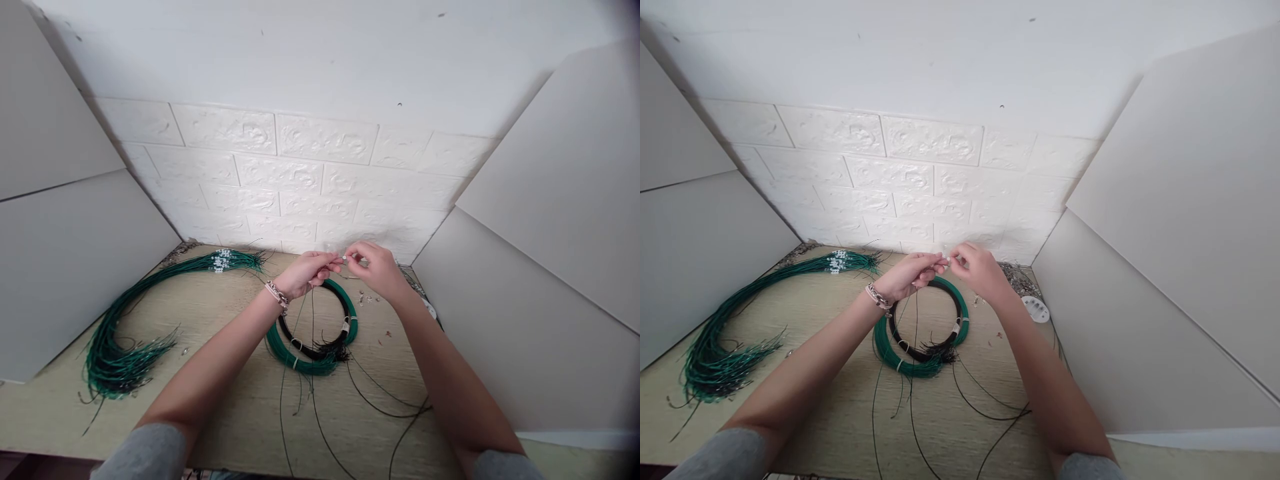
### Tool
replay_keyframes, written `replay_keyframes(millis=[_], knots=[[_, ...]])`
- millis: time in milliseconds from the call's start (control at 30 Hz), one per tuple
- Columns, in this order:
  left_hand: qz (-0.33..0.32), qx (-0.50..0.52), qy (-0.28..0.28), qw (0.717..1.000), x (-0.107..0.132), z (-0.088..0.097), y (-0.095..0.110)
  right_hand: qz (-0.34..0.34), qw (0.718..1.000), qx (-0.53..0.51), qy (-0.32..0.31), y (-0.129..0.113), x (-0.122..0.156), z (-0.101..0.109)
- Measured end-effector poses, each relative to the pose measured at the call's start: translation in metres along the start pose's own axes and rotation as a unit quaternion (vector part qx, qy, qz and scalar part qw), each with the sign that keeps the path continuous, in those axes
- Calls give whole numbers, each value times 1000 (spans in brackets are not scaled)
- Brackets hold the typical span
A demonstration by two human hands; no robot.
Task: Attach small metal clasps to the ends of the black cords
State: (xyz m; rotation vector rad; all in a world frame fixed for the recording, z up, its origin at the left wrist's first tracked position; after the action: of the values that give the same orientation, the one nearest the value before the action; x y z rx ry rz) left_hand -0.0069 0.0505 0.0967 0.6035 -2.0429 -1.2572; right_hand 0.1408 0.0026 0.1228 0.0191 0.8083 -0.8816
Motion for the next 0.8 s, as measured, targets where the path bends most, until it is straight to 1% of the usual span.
replay_keyframes(millis=[167,233,300,367,467,600,800], knots=[[-30,-34,1,999,1,0,2,-9,1000,-8,13,2,0,1],[-46,-51,13,998,2,-1,2,-28,999,-31,19,2,-1,0],[-61,-69,33,995,2,-1,3,-68,995,-67,34,4,-1,-1],[-76,-84,54,992,3,-2,4,-124,986,-106,45,7,0,-1],[-92,-109,76,987,4,-2,6,-185,971,-149,29,9,1,-3],[-108,-134,89,981,6,-4,8,-198,965,-172,19,7,0,-5],[-118,-144,87,979,7,-5,8,-200,961,-188,34,7,-1,-7]])
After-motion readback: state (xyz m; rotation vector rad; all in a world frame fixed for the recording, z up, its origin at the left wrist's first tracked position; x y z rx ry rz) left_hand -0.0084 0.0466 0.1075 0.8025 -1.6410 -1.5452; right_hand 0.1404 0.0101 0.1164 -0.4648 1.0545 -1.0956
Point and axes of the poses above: each hand's wrist, its own x-axis away from the middle knuckle, its own z-axis out of the back of the hand, y = z × x, the point moved 2 cm from there along -x, towards the middle knuckle, and after that the axes turned 10 degrees about z, right-handed, at the moved point
